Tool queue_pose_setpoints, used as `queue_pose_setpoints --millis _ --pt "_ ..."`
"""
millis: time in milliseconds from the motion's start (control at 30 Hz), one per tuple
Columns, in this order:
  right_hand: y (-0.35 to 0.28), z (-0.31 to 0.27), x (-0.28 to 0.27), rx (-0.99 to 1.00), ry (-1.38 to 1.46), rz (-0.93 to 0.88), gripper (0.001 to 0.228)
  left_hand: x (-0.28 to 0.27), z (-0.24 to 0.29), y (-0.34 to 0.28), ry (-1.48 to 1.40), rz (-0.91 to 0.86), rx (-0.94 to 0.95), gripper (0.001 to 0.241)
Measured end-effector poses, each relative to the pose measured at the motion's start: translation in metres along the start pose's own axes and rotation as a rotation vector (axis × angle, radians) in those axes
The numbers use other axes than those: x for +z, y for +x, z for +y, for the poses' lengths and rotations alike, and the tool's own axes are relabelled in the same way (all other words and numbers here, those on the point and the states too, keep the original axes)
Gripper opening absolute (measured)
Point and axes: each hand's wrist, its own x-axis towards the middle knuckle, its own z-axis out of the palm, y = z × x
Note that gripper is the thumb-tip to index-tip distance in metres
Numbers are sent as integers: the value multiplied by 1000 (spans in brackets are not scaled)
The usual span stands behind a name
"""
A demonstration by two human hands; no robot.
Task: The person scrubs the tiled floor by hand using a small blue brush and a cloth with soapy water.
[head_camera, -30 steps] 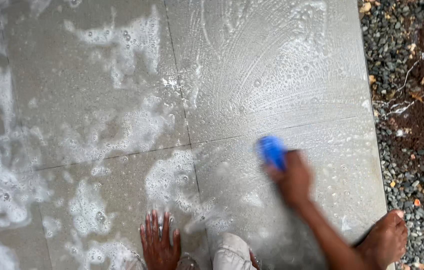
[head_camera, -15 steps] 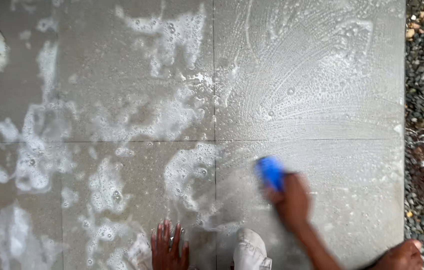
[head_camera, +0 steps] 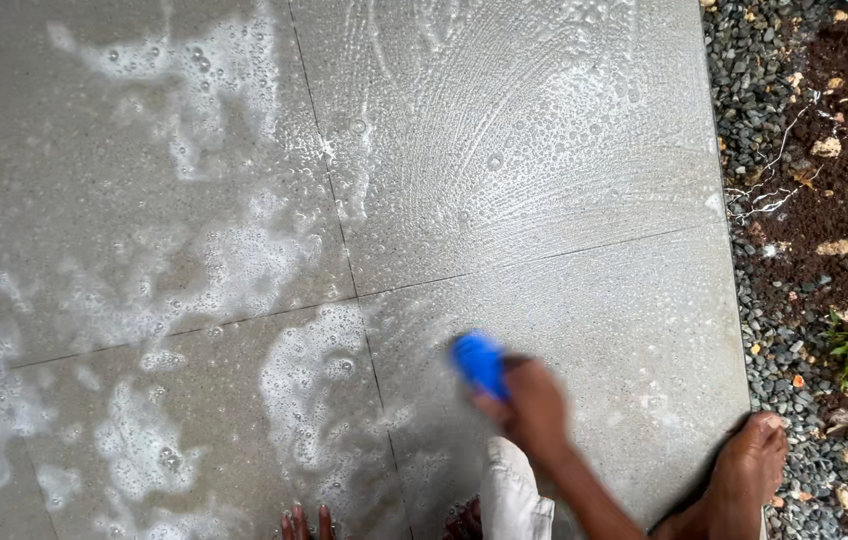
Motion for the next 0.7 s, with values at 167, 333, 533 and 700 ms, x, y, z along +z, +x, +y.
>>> queue_pose_setpoints --millis 167,333,533,700 --pt "2 129 -116 292 -177 857 59 -15 -7 12 -8 77 24 67" --pt "-3 -23 -33 294 19 830 46 -30 4 1 -14 50 -58 63" --pt "-32 -65 17 -602 -67 189 58 -66 13 4 -100 -146 -109 62" --pt "-14 122 -117 134 -227 644 52 -78 26 1 -62 -218 -179 55"
